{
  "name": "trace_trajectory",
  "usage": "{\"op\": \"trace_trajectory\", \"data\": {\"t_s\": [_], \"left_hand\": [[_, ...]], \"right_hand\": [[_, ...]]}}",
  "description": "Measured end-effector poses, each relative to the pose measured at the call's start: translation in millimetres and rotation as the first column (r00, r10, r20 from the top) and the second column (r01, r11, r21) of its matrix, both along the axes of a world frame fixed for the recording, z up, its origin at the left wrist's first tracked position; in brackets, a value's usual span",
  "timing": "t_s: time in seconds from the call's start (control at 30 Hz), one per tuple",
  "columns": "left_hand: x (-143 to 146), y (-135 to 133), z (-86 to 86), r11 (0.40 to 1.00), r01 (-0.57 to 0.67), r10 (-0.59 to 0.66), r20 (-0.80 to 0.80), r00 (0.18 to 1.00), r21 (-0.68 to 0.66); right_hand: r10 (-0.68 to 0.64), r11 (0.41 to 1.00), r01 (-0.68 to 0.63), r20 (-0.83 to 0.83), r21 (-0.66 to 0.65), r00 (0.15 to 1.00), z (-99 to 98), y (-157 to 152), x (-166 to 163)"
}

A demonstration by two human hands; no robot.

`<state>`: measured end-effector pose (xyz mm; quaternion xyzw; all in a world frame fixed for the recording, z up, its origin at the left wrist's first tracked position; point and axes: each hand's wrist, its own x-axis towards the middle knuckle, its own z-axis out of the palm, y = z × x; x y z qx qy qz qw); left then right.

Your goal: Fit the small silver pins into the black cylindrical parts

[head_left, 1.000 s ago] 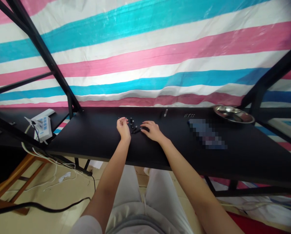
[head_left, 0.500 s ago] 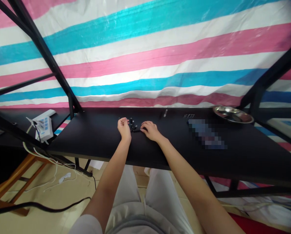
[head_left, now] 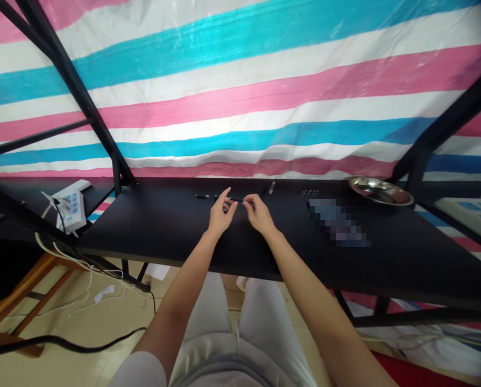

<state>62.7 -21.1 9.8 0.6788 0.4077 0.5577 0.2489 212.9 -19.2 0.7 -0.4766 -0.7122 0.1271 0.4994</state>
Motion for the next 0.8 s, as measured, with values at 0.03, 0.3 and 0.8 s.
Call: {"op": "trace_trajectory", "data": {"t_s": [0.03,0.3,0.8], "left_hand": [[0.4,0.5,-2.1,1.0,0.03,-0.03,-0.023,0.999,-0.006],[-0.8,1.6,-3.7,0.997,0.02,-0.021,-0.009,1.0,-0.07],[0.1,0.2,-7.1,0.998,0.056,-0.056,-0.106,0.993,-0.007]], "right_hand": [[-0.001,1.0,0.0,0.016,0.027,1.0,0.1,-0.4,0.0],[-0.048,0.982,0.01,0.192,0.19,0.98,-0.2,-3.4,2.1],[0.028,0.931,-0.203,-0.493,-0.304,0.87,2.1,-5.4,-6.5]]}}
